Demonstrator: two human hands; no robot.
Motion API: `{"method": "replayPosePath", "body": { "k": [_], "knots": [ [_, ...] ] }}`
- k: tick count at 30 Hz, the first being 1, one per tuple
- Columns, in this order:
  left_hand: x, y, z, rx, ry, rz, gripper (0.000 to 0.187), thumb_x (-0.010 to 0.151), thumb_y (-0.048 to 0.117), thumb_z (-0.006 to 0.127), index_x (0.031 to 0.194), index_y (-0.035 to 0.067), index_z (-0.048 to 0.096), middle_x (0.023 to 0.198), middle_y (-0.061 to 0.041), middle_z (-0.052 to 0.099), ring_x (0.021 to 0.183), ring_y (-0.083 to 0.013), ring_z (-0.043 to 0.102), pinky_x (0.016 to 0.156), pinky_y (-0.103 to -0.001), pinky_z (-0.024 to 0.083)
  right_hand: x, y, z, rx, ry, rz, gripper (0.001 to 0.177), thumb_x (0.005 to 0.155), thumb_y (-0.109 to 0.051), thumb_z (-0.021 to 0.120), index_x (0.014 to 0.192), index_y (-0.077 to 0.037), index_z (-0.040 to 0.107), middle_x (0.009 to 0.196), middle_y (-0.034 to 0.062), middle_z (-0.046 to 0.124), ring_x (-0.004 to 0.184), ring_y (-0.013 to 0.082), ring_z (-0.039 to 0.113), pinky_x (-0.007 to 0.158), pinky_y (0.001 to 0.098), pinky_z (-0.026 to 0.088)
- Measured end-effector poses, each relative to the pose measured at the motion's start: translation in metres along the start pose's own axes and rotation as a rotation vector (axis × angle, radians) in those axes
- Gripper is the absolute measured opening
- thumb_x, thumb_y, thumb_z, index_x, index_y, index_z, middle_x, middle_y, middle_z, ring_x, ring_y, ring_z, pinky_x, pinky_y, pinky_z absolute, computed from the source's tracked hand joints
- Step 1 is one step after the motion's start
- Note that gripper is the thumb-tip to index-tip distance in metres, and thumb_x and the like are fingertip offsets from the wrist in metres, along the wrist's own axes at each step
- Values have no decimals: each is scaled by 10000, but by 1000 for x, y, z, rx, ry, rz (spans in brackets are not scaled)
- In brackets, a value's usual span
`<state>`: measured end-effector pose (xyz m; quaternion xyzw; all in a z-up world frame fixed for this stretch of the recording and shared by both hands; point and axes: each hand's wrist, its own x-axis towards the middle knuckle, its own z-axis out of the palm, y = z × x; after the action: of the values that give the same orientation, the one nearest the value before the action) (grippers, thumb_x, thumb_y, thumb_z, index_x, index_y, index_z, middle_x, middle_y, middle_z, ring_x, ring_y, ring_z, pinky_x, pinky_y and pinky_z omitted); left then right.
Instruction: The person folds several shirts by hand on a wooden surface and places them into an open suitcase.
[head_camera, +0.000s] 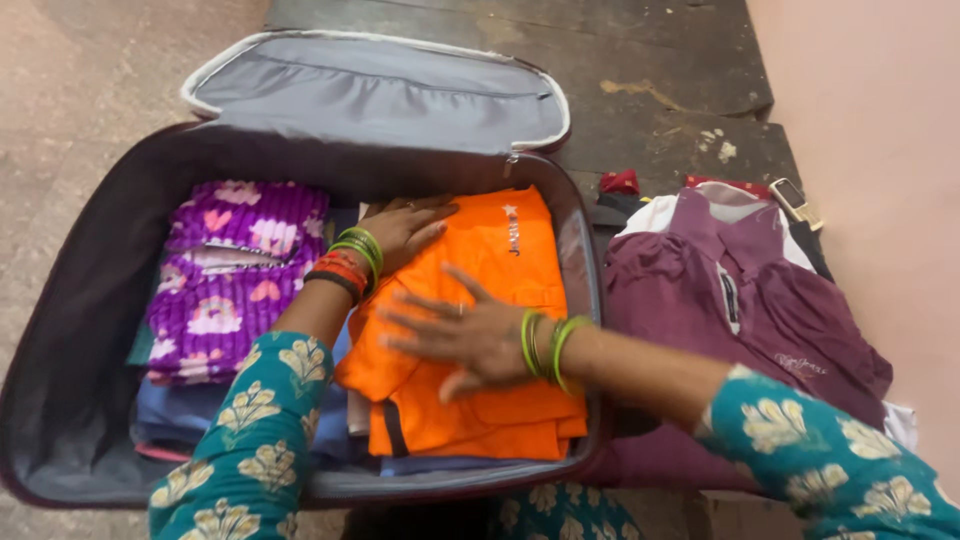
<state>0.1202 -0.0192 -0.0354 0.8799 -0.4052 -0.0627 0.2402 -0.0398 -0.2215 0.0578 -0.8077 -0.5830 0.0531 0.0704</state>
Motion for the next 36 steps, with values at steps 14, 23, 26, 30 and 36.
{"method": "replayPosePath", "body": {
  "k": [14, 23, 26, 30, 36],
  "knots": [
    [-5, 15, -9, 71, -19, -78, 511, 1048, 448, 361, 1523, 286, 459, 1622, 55, 387, 1480, -256, 340, 1223, -519, 159, 38, -41, 33, -63, -300, -481, 634, 1054, -585, 393, 1626, -349, 255, 1750, -82, 74, 1637, 201, 60, 1174, 803, 74],
    [14, 54, -26, 469, -11, -52, 571, 1071, 528, 365, 1568, 253, 429, 1639, 29, 399, 1493, -210, 369, 1237, -548, 271, -31, -62, -30, 112, -284, -44, 696, 947, -456, 580, 1585, -393, 311, 1715, -33, 122, 1586, 241, 82, 1143, 812, 95],
    [29, 75, 3, 390, 131, 216, 625, 1051, 565, 382, 1571, 219, 383, 1677, -23, 308, 1537, -233, 277, 1225, -595, 226, -50, -61, -46, 53, -629, 203, 732, 925, -363, 600, 1575, -383, 264, 1739, -8, 37, 1597, 285, -2, 1092, 803, 139],
    [33, 105, 25, 290, -192, 140, 695, 986, 574, 371, 1610, 316, 207, 1704, 33, 133, 1559, -217, 117, 1172, -677, 101, -54, -67, -49, 179, -845, 234, 664, 925, -312, 565, 1538, -416, 331, 1717, -69, 12, 1569, 369, -82, 1054, 869, 111],
    [64, 109, 33, 335, -262, -85, 671, 1001, 617, 318, 1614, 416, 133, 1723, 52, 56, 1580, -263, 74, 1180, -720, 53, -53, -70, -46, 237, -833, 206, 542, 906, -304, 555, 1444, -372, 542, 1717, -87, 59, 1583, 393, -117, 1023, 912, 88]
  ]
}}
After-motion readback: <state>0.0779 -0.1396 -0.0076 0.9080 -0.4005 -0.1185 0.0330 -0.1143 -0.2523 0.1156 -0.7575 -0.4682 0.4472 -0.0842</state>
